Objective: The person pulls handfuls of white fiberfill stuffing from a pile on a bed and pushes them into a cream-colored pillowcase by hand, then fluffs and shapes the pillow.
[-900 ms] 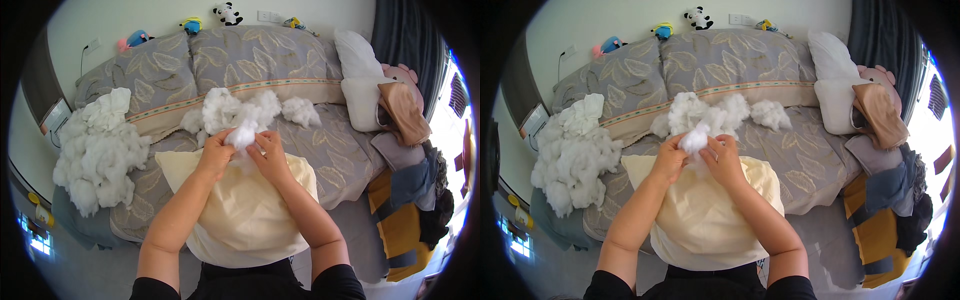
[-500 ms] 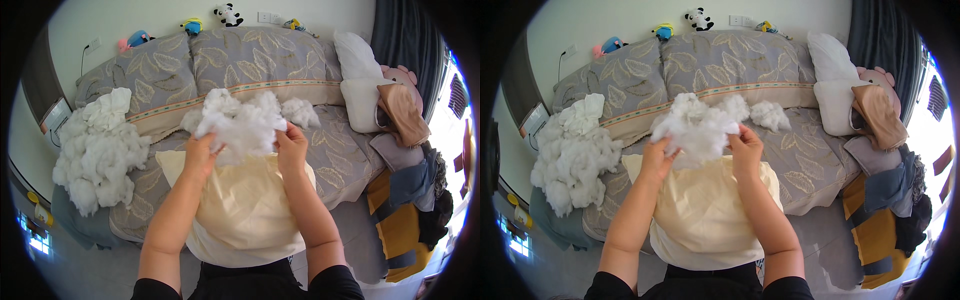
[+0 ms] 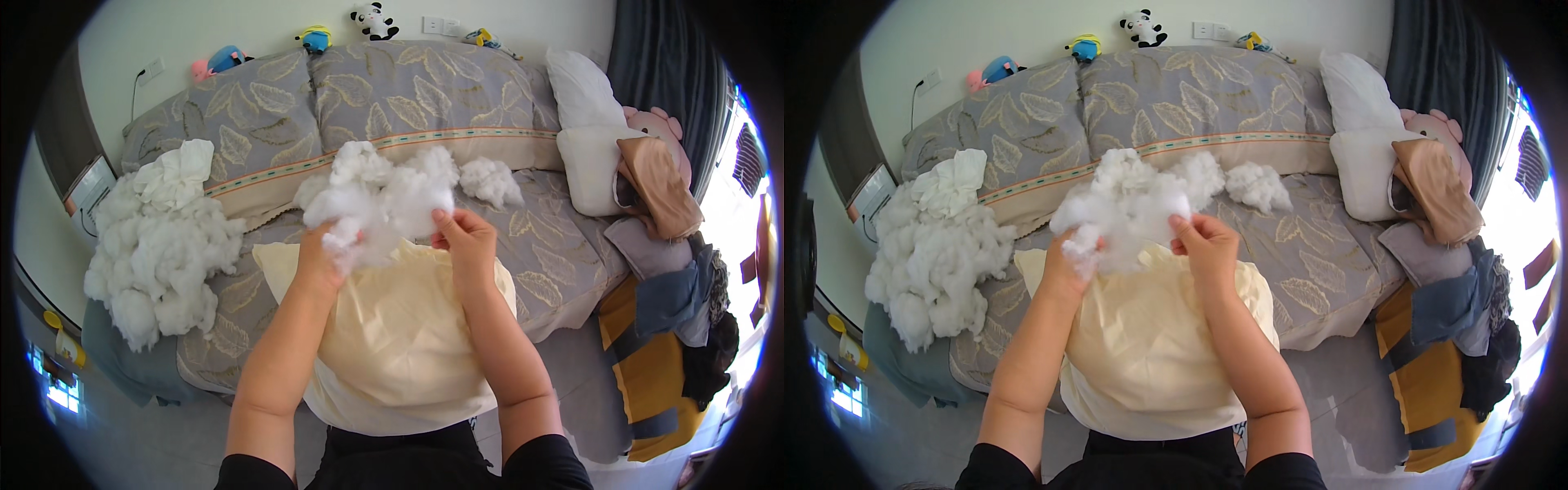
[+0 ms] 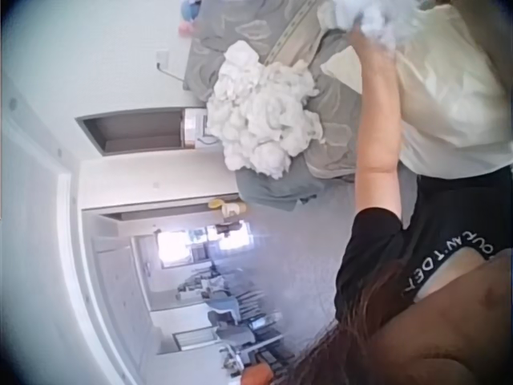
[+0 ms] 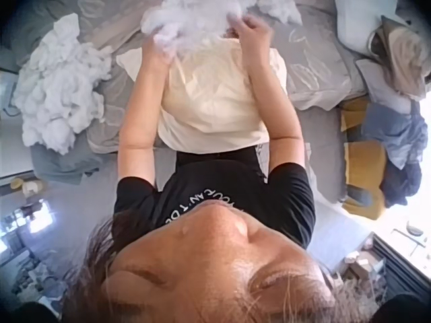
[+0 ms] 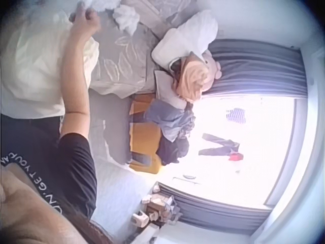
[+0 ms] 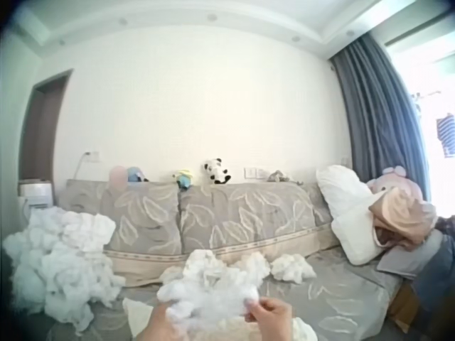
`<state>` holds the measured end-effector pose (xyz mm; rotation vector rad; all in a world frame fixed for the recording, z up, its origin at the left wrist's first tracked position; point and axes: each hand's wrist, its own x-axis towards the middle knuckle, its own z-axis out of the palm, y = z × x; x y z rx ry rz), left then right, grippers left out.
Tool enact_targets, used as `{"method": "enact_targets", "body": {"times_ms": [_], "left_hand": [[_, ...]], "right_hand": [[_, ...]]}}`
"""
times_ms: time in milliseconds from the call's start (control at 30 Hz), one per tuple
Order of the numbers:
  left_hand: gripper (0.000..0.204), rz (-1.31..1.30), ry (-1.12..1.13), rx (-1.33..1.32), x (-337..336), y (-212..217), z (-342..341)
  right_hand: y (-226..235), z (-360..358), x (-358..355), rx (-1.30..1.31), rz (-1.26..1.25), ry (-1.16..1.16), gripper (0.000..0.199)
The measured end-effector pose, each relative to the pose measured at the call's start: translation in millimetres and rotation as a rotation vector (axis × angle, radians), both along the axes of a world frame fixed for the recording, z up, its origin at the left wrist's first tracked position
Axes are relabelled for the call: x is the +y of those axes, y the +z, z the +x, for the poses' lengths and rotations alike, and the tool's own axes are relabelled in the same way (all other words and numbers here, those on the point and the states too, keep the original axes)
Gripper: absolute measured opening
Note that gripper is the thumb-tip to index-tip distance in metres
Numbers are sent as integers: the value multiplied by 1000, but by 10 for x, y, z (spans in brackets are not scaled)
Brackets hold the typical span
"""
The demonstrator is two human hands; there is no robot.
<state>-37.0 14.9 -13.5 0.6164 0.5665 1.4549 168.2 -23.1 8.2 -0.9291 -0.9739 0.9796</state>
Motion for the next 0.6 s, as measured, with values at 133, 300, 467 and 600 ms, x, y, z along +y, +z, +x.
{"method": "enact_targets", "body": {"times_ms": [133, 300, 467, 600], "left_hand": [[26, 108, -173, -21, -46, -60, 144], [35, 135, -134, -9, -32, -137, 65], [27, 37, 22, 134, 27, -51, -80], [31, 93, -310, 225, -311, 153, 287]], "right_hand": [[-324, -260, 81, -337, 209, 72, 15], [-193, -143, 31, -128, -25, 44, 11], [-46, 101, 117, 135, 158, 0, 18], [-151, -189, 85, -463, 410, 58, 41]]}}
